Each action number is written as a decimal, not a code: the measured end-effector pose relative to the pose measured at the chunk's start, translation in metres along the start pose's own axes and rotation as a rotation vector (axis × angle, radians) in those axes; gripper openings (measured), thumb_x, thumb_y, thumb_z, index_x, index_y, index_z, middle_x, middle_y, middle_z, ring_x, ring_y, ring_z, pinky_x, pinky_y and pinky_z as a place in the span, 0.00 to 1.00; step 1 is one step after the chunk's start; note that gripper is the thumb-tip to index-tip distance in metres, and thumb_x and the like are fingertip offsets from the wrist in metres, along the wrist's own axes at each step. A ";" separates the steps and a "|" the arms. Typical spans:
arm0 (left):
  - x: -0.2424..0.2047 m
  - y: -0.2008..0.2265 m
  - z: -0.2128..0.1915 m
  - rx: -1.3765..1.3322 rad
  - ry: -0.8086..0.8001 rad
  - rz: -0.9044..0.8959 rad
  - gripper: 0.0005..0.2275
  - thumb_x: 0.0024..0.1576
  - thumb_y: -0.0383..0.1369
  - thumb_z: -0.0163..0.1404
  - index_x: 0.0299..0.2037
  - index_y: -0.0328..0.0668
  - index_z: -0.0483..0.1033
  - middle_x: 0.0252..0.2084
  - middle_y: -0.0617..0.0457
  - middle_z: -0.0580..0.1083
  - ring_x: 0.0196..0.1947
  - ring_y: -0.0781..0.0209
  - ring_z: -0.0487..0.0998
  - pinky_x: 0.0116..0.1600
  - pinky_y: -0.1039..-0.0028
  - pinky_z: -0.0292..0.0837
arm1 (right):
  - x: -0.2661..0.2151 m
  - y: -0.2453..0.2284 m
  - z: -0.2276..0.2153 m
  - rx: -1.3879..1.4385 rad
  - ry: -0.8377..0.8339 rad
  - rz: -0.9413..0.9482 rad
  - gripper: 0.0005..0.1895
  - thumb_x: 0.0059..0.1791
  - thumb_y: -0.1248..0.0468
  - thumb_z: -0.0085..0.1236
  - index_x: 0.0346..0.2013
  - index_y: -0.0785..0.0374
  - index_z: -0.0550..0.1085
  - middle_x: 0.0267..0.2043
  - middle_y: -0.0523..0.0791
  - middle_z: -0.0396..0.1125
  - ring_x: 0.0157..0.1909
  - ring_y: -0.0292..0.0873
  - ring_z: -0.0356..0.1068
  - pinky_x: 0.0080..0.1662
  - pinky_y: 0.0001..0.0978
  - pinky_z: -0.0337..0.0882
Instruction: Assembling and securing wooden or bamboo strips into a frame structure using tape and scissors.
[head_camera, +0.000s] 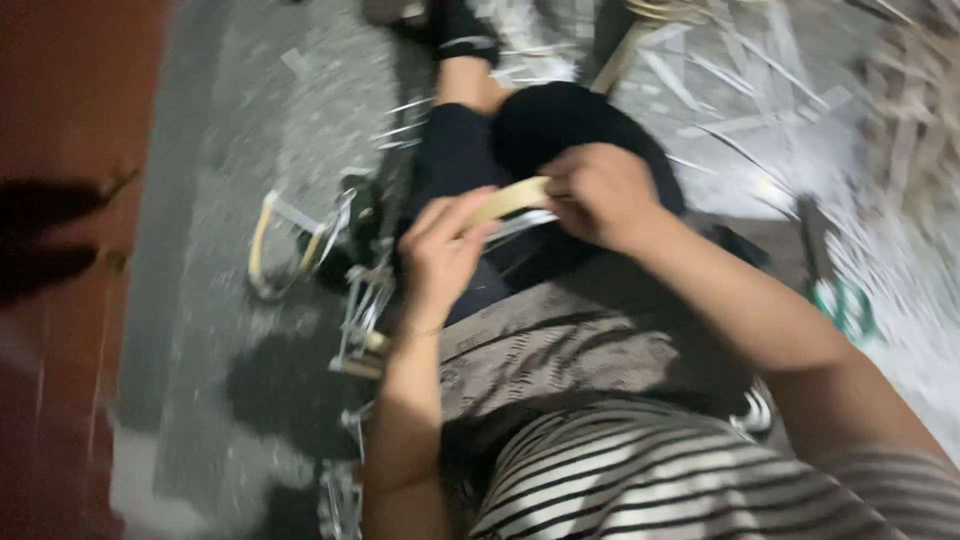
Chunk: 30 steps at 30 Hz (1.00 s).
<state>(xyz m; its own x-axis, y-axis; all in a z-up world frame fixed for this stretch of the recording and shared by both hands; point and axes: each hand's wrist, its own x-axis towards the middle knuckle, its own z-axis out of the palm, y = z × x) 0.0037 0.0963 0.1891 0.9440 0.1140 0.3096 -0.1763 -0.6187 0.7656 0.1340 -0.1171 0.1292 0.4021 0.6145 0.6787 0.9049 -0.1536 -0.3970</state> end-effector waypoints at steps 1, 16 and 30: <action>0.002 0.004 0.002 0.114 0.016 -0.030 0.13 0.56 0.24 0.61 0.52 0.39 0.81 0.46 0.46 0.79 0.45 0.51 0.82 0.48 0.69 0.79 | -0.008 0.003 0.001 0.060 -0.034 0.043 0.17 0.46 0.64 0.74 0.40 0.60 0.71 0.45 0.46 0.72 0.48 0.52 0.74 0.47 0.44 0.73; -0.009 0.020 0.000 0.452 -0.004 0.018 0.15 0.60 0.26 0.56 0.57 0.32 0.77 0.56 0.40 0.77 0.59 0.42 0.75 0.65 0.56 0.70 | -0.371 0.162 -0.143 -0.674 0.027 1.142 0.09 0.53 0.63 0.59 0.47 0.57 0.82 0.48 0.56 0.71 0.46 0.62 0.72 0.46 0.50 0.71; -0.034 0.076 0.069 0.126 -0.256 0.113 0.09 0.65 0.32 0.48 0.49 0.41 0.79 0.49 0.49 0.80 0.53 0.55 0.80 0.63 0.66 0.75 | -0.345 0.182 -0.138 -0.542 -0.102 1.130 0.13 0.48 0.65 0.56 0.44 0.69 0.73 0.41 0.61 0.70 0.42 0.65 0.71 0.43 0.54 0.71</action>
<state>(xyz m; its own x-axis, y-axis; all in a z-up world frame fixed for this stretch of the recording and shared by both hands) -0.0225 -0.0083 0.1975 0.9628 -0.1510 0.2242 -0.2634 -0.7096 0.6535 0.1792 -0.4639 -0.0920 0.9977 -0.0143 0.0657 0.0135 -0.9148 -0.4036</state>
